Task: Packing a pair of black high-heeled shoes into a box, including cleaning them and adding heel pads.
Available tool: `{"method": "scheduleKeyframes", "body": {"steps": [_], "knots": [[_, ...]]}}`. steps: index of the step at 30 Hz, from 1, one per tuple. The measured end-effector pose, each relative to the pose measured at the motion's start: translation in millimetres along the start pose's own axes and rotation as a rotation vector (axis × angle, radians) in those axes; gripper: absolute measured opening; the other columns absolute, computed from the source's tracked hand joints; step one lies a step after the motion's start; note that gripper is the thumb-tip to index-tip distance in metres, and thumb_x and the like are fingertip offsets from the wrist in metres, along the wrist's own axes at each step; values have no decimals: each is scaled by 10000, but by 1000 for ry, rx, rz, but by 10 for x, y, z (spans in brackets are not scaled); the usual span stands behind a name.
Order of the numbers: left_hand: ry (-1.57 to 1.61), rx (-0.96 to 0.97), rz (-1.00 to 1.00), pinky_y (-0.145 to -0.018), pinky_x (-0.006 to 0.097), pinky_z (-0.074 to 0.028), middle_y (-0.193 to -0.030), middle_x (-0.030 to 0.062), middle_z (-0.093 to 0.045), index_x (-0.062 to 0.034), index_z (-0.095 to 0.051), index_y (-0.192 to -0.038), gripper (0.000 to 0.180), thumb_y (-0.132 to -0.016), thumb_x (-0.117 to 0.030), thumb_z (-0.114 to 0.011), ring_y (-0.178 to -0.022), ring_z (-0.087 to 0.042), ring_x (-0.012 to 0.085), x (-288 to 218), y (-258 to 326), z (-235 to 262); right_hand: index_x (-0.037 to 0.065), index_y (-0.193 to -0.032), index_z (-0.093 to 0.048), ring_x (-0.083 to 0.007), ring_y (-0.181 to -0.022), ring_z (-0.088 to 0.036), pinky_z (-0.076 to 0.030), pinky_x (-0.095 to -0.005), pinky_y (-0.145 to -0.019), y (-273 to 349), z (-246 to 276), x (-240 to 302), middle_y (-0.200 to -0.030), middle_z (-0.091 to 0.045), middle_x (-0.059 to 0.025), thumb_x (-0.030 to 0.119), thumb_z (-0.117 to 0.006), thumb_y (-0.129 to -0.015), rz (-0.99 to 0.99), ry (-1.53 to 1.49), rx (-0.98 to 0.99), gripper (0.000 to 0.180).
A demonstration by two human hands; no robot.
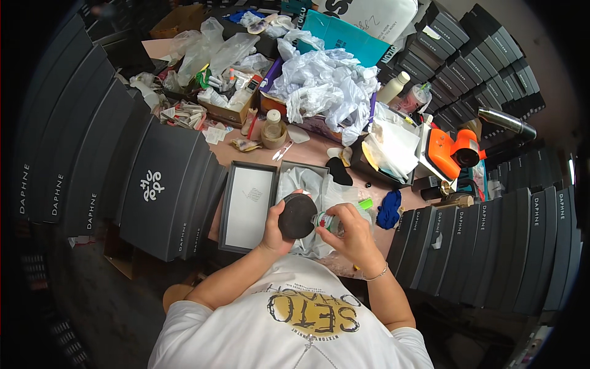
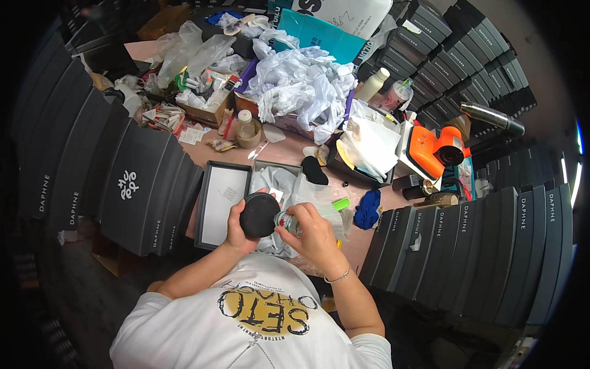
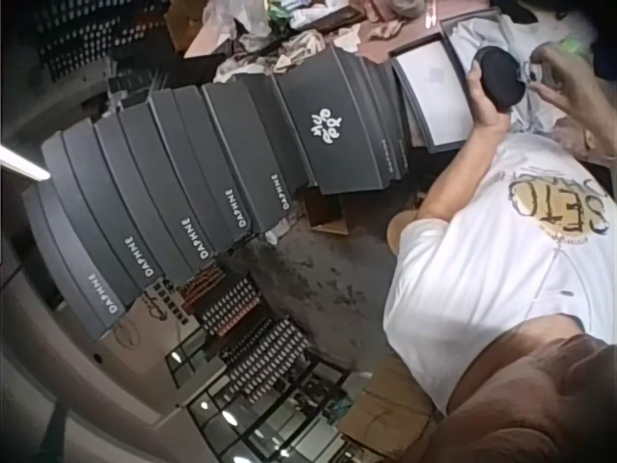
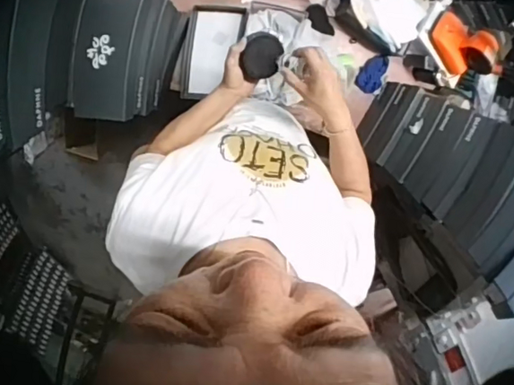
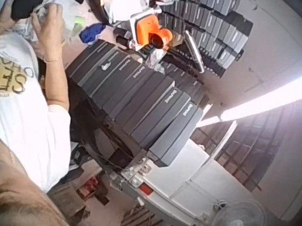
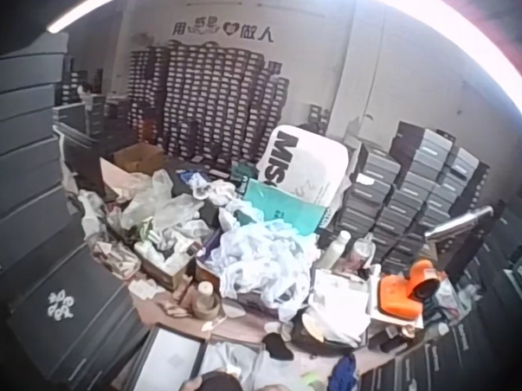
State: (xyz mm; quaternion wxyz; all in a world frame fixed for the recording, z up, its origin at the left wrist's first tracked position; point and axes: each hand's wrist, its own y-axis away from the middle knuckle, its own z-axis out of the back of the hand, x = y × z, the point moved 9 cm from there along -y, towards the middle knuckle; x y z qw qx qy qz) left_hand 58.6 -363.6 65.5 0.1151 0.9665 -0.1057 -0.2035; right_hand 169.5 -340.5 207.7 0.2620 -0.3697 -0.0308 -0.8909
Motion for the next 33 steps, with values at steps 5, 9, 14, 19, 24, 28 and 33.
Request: {"method": "scheduleKeyframes", "body": {"steps": [5, 9, 14, 19, 24, 28, 33], "knots": [[26, -16, -22, -989, 357, -426, -1275, 106, -544, -69, -438, -1343, 590, -902, -459, -461, -1145, -543, 206, -51, -29, 22, 27, -968, -590, -254, -718, -603, -480, -326, -615, 62, -87, 20, -909, -601, -109, 163, -784, -717, -24, -81, 27, 346], [-28, -71, -26, -1018, 407, -412, -1279, 143, -539, -58, -428, -1354, 650, -875, -497, -460, -1160, -544, 278, -21, -25, 78, 22, -961, -596, -216, -700, -581, -463, -294, -607, 90, -153, -5, -893, -604, -98, 147, -793, -701, -69, -151, 74, 349], [-20, -73, -36, -1012, 405, -418, -1269, 143, -544, -56, -427, -1356, 659, -870, -499, -463, -1150, -549, 283, -15, -35, 87, 27, -991, -589, -258, -675, -587, -479, -337, -611, 117, -141, -59, -900, -586, -122, 211, -771, -743, -59, -123, 46, 359], [-38, -64, -23, -1016, 414, -413, -1285, 146, -529, -56, -407, -1368, 670, -873, -506, -452, -1160, -541, 282, 12, -42, 101, 27, -964, -603, -203, -682, -570, -458, -297, -596, 89, -162, 63, -891, -605, -91, 166, -793, -703, -34, -148, 43, 352], [-48, -64, -25, -1015, 409, -414, -1295, 146, -517, -50, -380, -1379, 681, -879, -508, -443, -1163, -536, 273, -1, -36, 68, 24, -1001, -582, -242, -648, -584, -479, -325, -586, 88, -186, 102, -901, -578, -116, 193, -780, -737, -14, -172, 78, 371], [-68, -49, -19, -1019, 409, -411, -1277, 149, -531, -42, -390, -1371, 680, -879, -509, -443, -1159, -540, 277, 26, -28, 58, 25, -997, -583, -237, -649, -585, -480, -324, -589, 83, -164, 83, -895, -577, -111, 190, -780, -735, -35, -166, 70, 367], [27, -30, -17, -975, 355, -433, -1248, 108, -561, -60, -460, -1316, 578, -893, -454, -472, -1112, -558, 206, -1, -19, 33, 19, -963, -592, -241, -706, -593, -472, -315, -612, 120, -138, -32, -898, -601, -114, 158, -787, -702, -67, -86, 68, 354]]}}
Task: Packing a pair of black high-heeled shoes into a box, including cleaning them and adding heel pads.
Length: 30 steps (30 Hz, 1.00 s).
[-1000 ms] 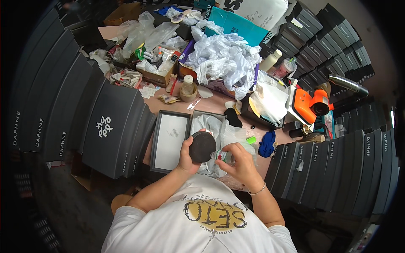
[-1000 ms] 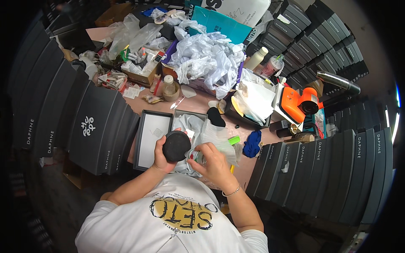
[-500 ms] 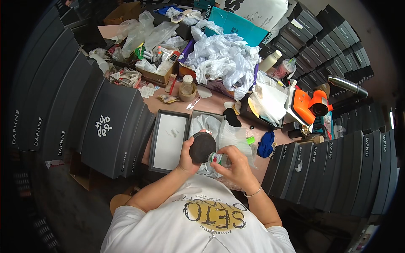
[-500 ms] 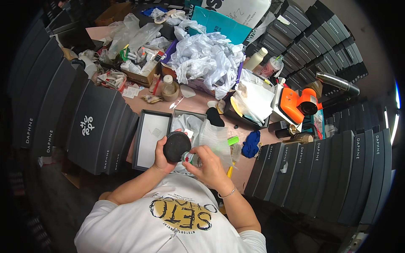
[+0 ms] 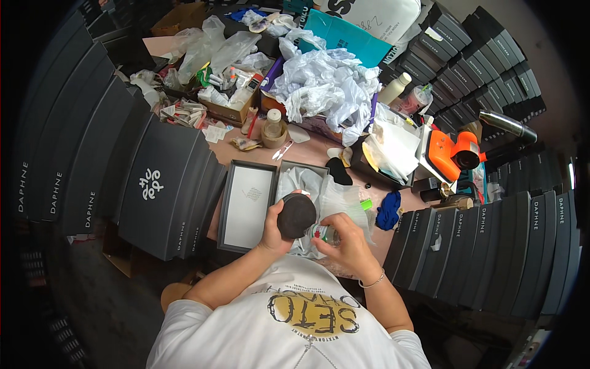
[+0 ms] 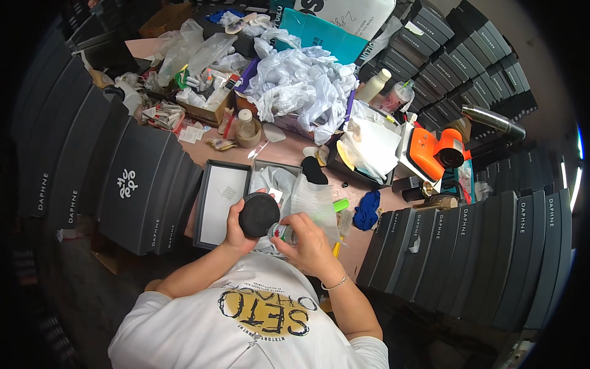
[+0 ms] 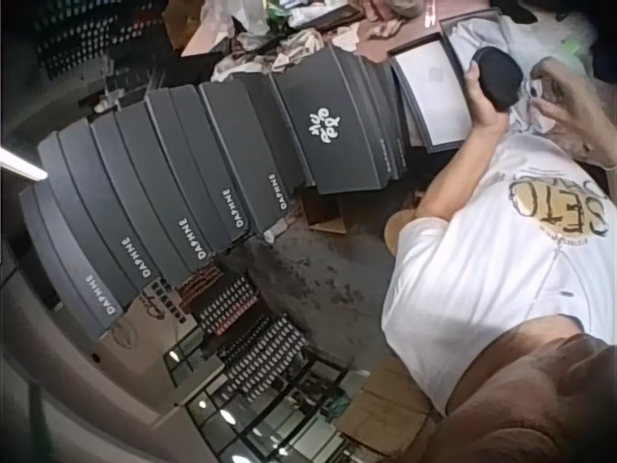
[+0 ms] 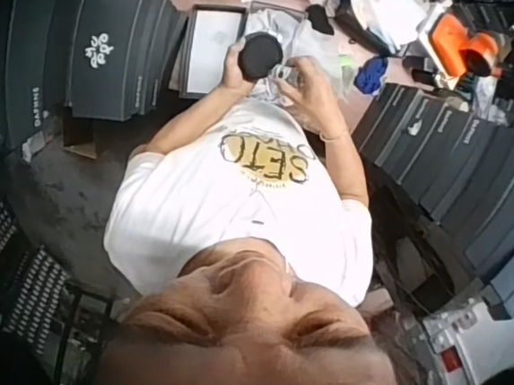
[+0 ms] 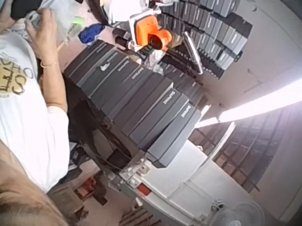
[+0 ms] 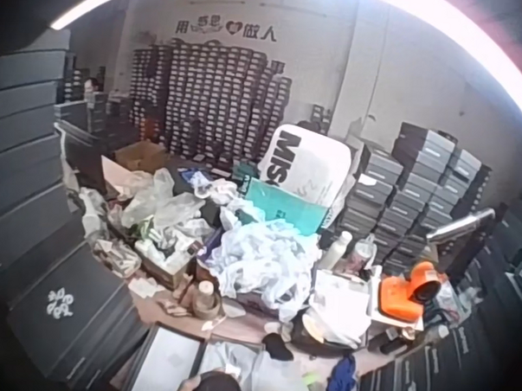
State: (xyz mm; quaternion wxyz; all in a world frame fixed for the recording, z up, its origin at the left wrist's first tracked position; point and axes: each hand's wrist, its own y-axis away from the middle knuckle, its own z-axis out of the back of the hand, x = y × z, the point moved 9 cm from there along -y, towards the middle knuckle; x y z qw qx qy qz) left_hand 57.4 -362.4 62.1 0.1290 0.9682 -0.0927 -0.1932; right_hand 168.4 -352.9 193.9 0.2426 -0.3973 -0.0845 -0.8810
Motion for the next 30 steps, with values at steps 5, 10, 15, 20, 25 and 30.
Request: {"method": "scheduleKeyframes", "body": {"steps": [5, 10, 15, 20, 25, 30], "knots": [[-7, -6, 14, -976, 354, -433, -1247, 113, -565, -57, -459, -1319, 586, -893, -459, -469, -1108, -563, 208, -8, -5, -46, 30, -976, -587, -304, -734, -620, -502, -358, -622, -83, 178, -3, -929, -595, -123, 189, -772, -740, 84, 91, -147, 339], [-48, -11, 35, -990, 362, -423, -1274, 119, -548, -58, -446, -1334, 615, -889, -481, -453, -1136, -547, 214, 27, 12, -51, 14, -954, -588, -295, -802, -610, -493, -351, -669, -170, 203, 49, -912, -600, -128, 139, -797, -697, 85, 115, -208, 354], [-16, 15, 50, -993, 355, -416, -1285, 112, -537, -54, -447, -1331, 594, -898, -462, -454, -1136, -539, 211, 60, 24, -55, 21, -963, -584, -293, -794, -616, -503, -354, -661, -192, 183, 100, -925, -599, -128, 139, -800, -696, 133, 140, -248, 363], [-24, 1, 55, -992, 361, -416, -1278, 111, -539, -68, -440, -1342, 600, -898, -472, -455, -1142, -535, 215, 59, 19, -47, 25, -963, -582, -294, -783, -620, -505, -352, -640, -138, 172, 16, -918, -593, -125, 150, -803, -702, 62, 146, -175, 363], [-119, -17, 75, -977, 375, -441, -1251, 106, -554, -81, -434, -1357, 649, -878, -518, -437, -1151, -537, 212, 134, 60, -26, 22, -965, -582, -293, -781, -622, -510, -351, -635, -188, 183, 50, -916, -593, -125, 154, -802, -704, 82, 147, -224, 366], [-64, -13, 111, -973, 341, -421, -1201, 80, -553, -62, -440, -1335, 608, -898, -485, -449, -1123, -531, 196, 161, 70, -53, 21, -971, -581, -294, -794, -629, -518, -358, -658, -216, 121, 208, -944, -600, -129, 159, -803, -706, 146, 92, -201, 372]]}}
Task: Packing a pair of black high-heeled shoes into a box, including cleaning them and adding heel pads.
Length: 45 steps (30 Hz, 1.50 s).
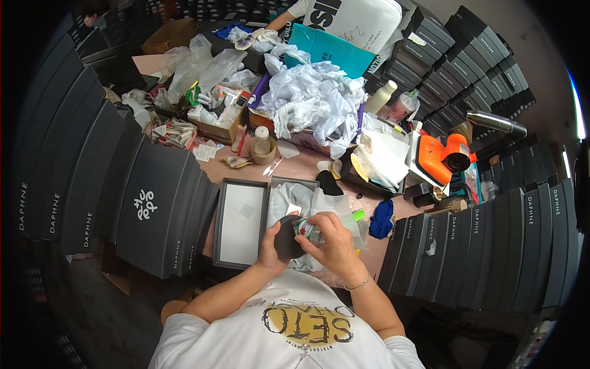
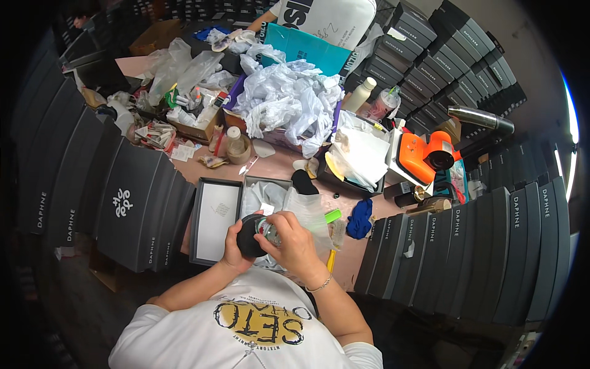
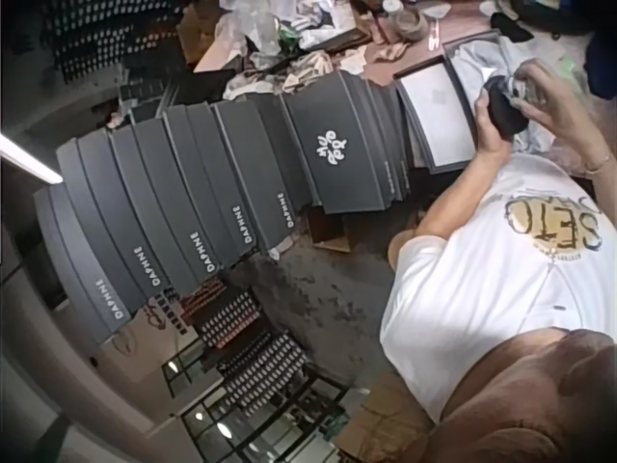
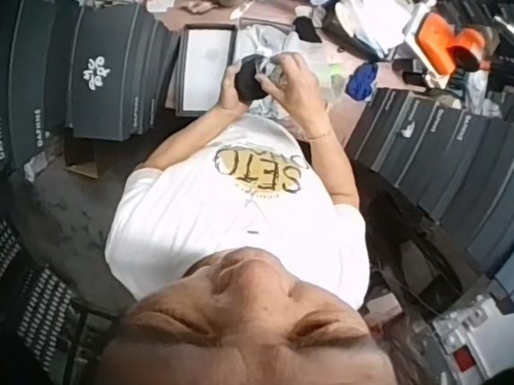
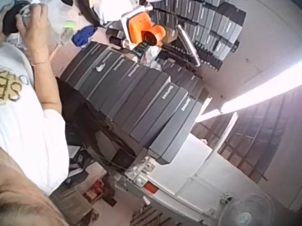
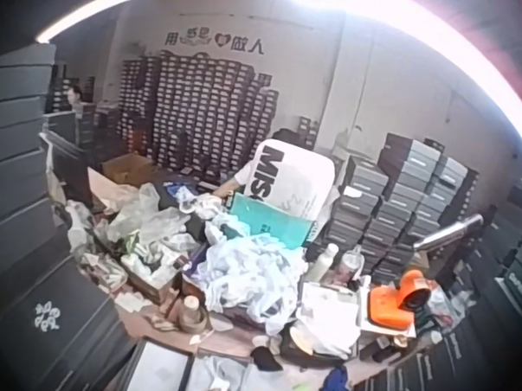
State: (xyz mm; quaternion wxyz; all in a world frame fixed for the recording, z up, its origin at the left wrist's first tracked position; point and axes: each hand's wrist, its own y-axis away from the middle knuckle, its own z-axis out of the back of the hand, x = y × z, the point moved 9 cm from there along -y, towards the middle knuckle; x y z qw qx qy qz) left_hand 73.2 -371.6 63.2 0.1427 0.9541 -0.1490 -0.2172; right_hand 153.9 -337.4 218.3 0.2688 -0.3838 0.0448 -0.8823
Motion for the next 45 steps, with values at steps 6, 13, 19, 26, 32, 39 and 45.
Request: {"method": "scheduleKeyframes", "body": {"steps": [6, 13, 19, 26, 32, 39, 45], "knots": [[-70, -16, -32, -1022, 402, -397, -1279, 117, -527, -82, -417, -1356, 687, -907, -599, -359, -1188, -509, 242, 11, -25, 136, 31, -979, -590, -297, -823, -630, -522, -351, -674, 130, -181, 67, -953, -602, -137, 191, -797, -717, -32, -34, 237, 370], [-75, -3, -26, -1037, 411, -376, -1296, 121, -519, -74, -406, -1363, 698, -902, -598, -379, -1205, -495, 248, 19, -59, 82, 27, -967, -592, -291, -809, -624, -514, -355, -667, 20, -88, 95, -935, -601, -131, 154, -794, -707, 58, -138, 45, 353], [69, -31, -22, -1026, 374, -379, -1261, 122, -546, -49, -442, -1341, 601, -938, -493, -395, -1165, -519, 225, -19, -24, 109, 27, -975, -589, -289, -793, -626, -513, -353, -659, 169, -133, -197, -938, -602, -119, 151, -789, -712, -105, -20, 194, 353], [62, -30, -21, -1008, 371, -398, -1261, 118, -550, -50, -439, -1343, 605, -936, -493, -384, -1153, -527, 227, -23, -51, 135, 56, -987, -584, -275, -741, -622, -507, -346, -636, 169, -168, -80, -951, -594, -118, 199, -779, -729, -88, -39, 264, 354], [-35, -53, -24, -1004, 382, -396, -1326, 108, -520, -78, -435, -1363, 666, -897, -552, -390, -1189, -505, 232, -20, -84, 117, 60, -986, -579, -283, -683, -617, -506, -359, -604, 110, -140, -90, -946, -585, -93, 199, -770, -739, -8, -111, 99, 342], [-23, -99, 32, -983, 387, -417, -1243, 89, -555, -87, -448, -1352, 663, -894, -562, -382, -1169, -516, 226, 58, -25, 80, 46, -996, -578, -294, -766, -621, -522, -357, -639, 50, -104, -187, -963, -581, -113, 188, -764, -744, -27, -60, 60, 344], [-48, -94, -4, -1015, 399, -393, -1241, 93, -553, -88, -435, -1357, 675, -889, -573, -391, -1160, -518, 244, -1, -27, 129, 43, -999, -587, -272, -822, -632, -521, -332, -657, 113, -223, -94, -983, -597, -110, 186, -777, -742, -64, -193, 320, 350]]}}
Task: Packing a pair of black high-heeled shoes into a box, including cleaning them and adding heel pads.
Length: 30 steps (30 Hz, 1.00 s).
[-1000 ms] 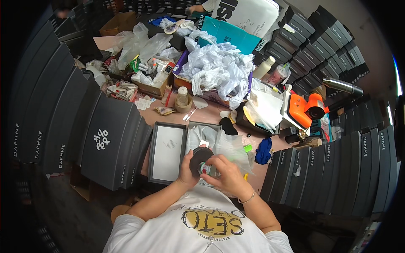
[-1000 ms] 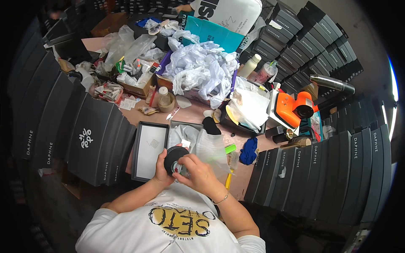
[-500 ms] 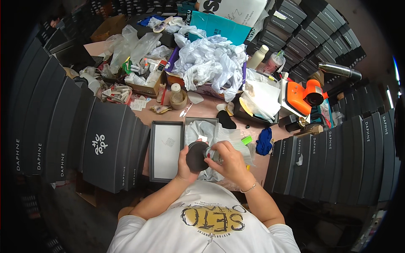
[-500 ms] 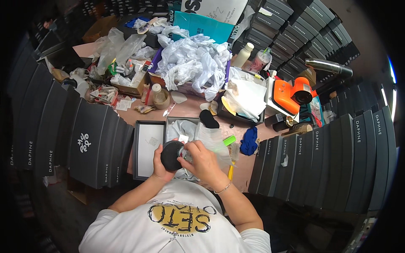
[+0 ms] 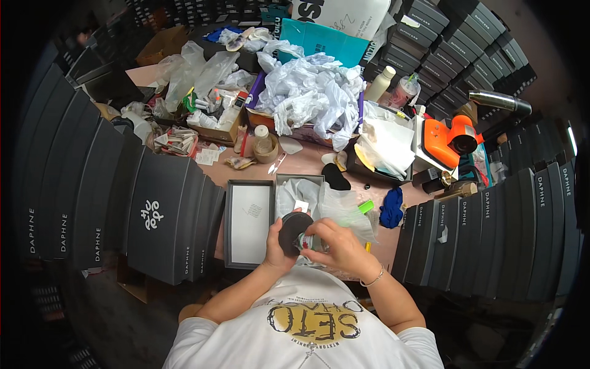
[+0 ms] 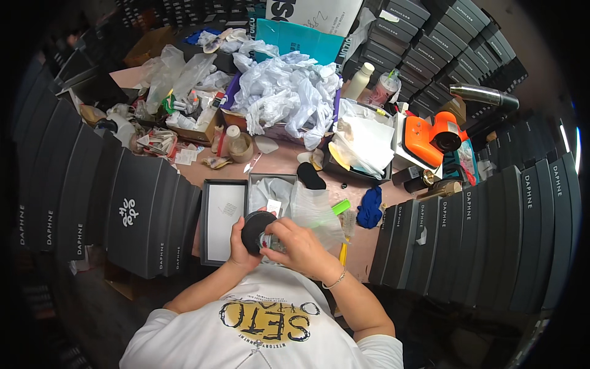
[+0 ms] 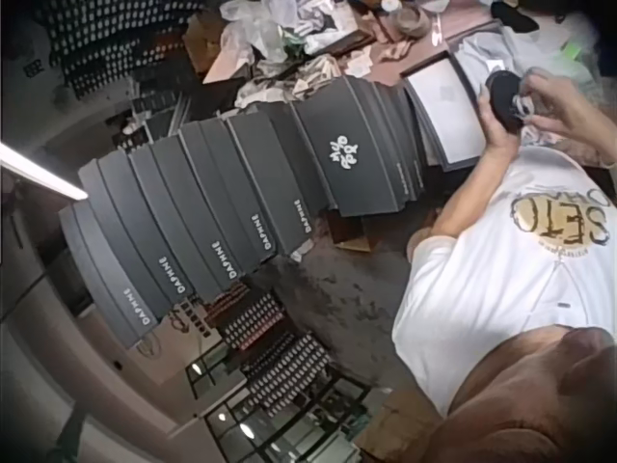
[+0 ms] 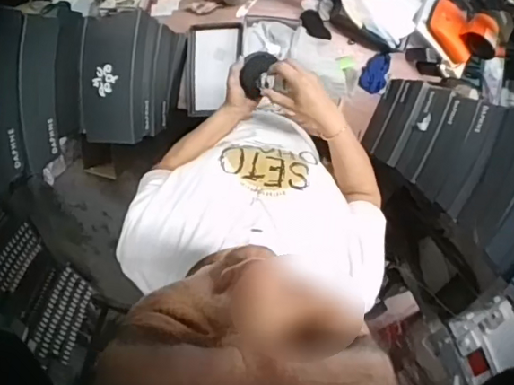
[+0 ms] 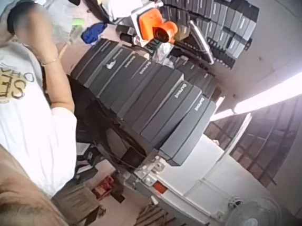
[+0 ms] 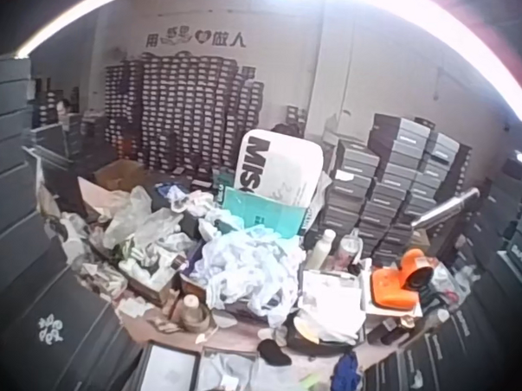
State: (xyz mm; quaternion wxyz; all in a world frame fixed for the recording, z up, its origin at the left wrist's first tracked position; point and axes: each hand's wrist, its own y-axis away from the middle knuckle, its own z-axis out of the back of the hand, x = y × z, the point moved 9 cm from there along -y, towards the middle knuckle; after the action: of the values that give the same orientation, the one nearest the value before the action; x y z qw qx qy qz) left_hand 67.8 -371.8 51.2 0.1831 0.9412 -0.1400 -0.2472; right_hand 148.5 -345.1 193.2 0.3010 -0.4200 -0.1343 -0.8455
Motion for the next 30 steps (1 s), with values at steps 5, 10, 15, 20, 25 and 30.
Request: {"method": "scheduleKeyframes", "body": {"steps": [5, 10, 15, 20, 25, 30], "knots": [[-9, 18, 22, -1022, 417, -387, -1260, 102, -545, -89, -432, -1360, 677, -891, -574, -383, -1177, -507, 248, 49, -11, -7, 41, -991, -585, -273, -770, -634, -525, -342, -639, -46, 24, 74, -965, -599, -107, 206, -778, -739, 60, 18, -90, 358], [5, 23, 9, -1039, 405, -369, -1284, 111, -533, -78, -435, -1351, 661, -905, -558, -351, -1191, -499, 250, 55, -38, 28, 55, -981, -588, -283, -748, -631, -529, -352, -648, -24, -1, 28, -952, -596, -103, 211, -769, -746, 40, 76, -11, 335], [50, 47, -13, -991, 366, -408, -1250, 102, -554, -69, -421, -1351, 594, -928, -486, -385, -1144, -526, 217, -26, -30, -30, 54, -983, -587, -280, -716, -621, -515, -349, -627, -38, -3, 16, -939, -592, -103, 203, -768, -745, 40, 111, 35, 334], [91, 53, -8, -989, 363, -412, -1242, 103, -564, -71, -439, -1343, 587, -926, -483, -398, -1150, -528, 212, -7, -51, -33, 56, -978, -584, -278, -698, -616, -507, -347, -616, -52, 197, -107, -943, -591, -109, 201, -771, -742, 7, 192, -133, 334], [-14, 38, -25, -958, 382, -431, -1275, 88, -540, -79, -444, -1349, 662, -892, -555, -396, -1158, -515, 209, -5, -77, 11, 54, -977, -583, -280, -718, -624, -512, -342, -624, -46, 59, 8, -933, -588, -104, 191, -775, -737, 70, 101, -23, 336], [60, 38, 48, -1010, 387, -396, -1290, 106, -530, -62, -431, -1351, 629, -911, -510, -396, -1169, -515, 230, 91, -53, -42, 52, -972, -588, -283, -737, -619, -507, -337, -619, -96, 269, -100, -935, -588, -103, 218, -770, -746, 51, 137, -245, 334]]}}
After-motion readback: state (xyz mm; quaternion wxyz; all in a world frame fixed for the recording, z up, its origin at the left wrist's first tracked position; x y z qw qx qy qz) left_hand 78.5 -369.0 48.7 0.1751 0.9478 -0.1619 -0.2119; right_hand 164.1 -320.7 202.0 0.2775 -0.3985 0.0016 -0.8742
